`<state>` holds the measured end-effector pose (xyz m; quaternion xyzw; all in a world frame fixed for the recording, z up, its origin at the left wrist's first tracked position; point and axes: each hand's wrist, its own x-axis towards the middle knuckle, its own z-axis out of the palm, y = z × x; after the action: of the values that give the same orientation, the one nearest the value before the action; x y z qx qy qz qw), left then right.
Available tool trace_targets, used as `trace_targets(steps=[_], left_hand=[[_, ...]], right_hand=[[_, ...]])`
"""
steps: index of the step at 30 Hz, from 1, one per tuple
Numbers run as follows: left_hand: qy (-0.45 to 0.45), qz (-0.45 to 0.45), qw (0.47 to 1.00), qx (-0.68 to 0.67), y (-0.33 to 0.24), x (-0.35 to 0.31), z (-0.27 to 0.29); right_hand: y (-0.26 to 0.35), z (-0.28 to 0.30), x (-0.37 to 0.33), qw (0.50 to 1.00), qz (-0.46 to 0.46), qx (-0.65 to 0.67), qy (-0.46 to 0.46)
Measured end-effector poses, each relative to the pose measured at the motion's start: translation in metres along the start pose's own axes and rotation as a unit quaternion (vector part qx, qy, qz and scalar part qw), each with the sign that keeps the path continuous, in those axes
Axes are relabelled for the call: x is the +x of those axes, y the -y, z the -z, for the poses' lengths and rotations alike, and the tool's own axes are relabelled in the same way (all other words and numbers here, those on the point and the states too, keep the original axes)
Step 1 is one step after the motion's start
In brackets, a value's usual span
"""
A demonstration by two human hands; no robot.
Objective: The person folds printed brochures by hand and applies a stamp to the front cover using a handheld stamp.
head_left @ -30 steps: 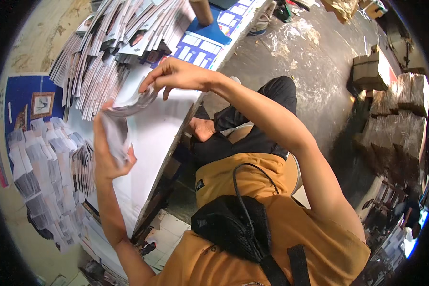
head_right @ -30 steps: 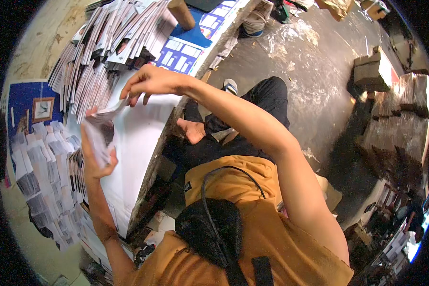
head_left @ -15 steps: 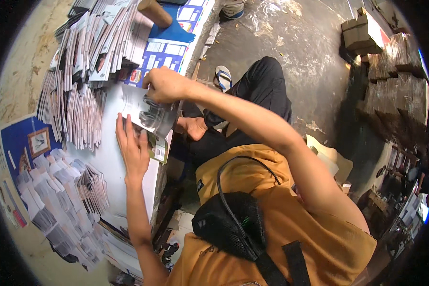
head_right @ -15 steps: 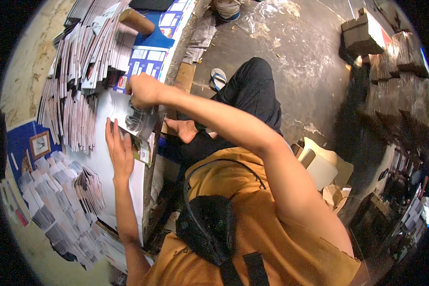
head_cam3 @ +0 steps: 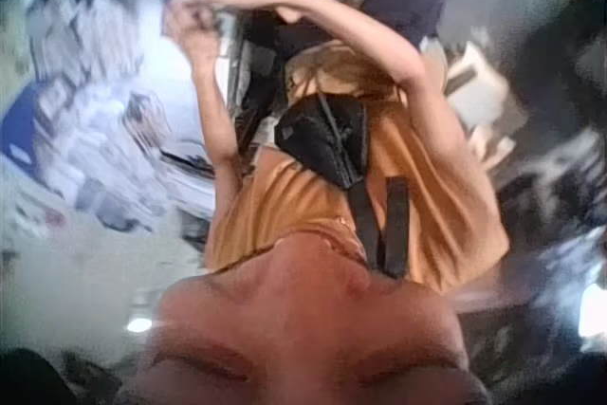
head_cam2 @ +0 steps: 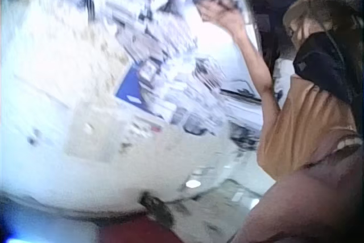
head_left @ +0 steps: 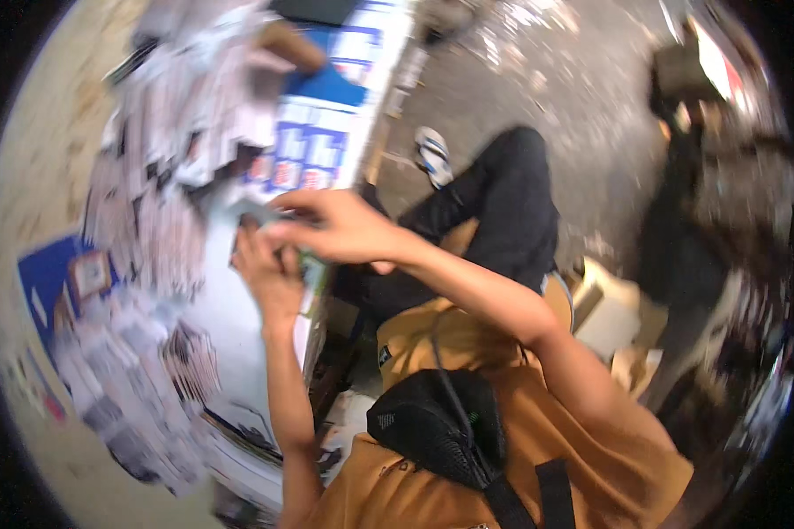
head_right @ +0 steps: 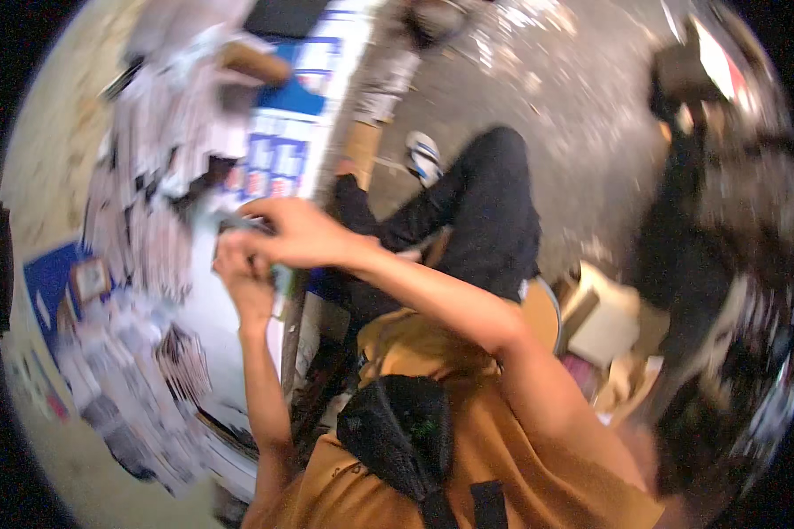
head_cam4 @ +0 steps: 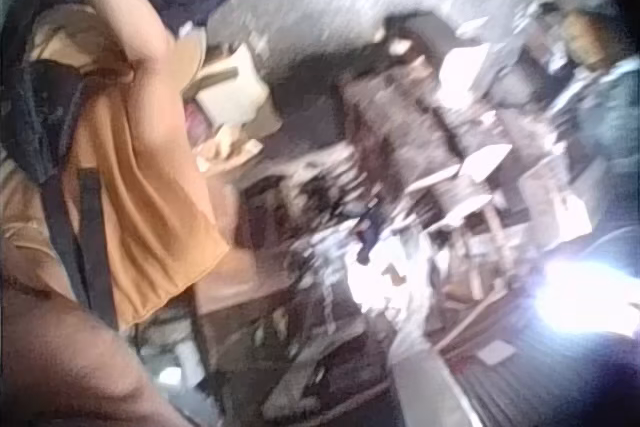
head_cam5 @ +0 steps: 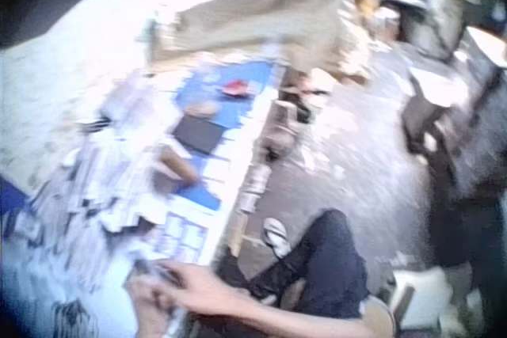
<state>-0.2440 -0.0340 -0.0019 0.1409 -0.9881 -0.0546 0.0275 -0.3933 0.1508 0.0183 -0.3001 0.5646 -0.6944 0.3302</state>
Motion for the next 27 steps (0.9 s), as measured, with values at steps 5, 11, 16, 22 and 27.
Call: trace_targets(steps=[5, 11, 16, 22, 27], left_hand=[[-0.037, 0.151, 0.987, -0.026, -0.044, 0.003, 0.009], [-0.093, 0.139, 0.983, -0.071, -0.022, 0.004, 0.021], [-0.118, 0.238, 0.963, -0.056, -0.025, -0.014, 0.023], [-0.185, 0.208, 0.947, -0.159, -0.017, -0.07, 0.01], [-0.116, 0.177, 0.973, -0.096, -0.016, -0.074, 0.006]], right_hand=[[-0.005, 0.017, 0.012, 0.987, -0.086, 0.13, 0.034], [0.012, -0.024, 0.04, 0.963, 0.044, -0.261, 0.047], [-0.005, -0.046, 0.034, 0.887, 0.151, -0.428, 0.082], [-0.008, -0.06, 0.029, 0.835, 0.154, -0.525, 0.056], [-0.02, -0.089, 0.022, 0.78, 0.163, -0.602, 0.054]])
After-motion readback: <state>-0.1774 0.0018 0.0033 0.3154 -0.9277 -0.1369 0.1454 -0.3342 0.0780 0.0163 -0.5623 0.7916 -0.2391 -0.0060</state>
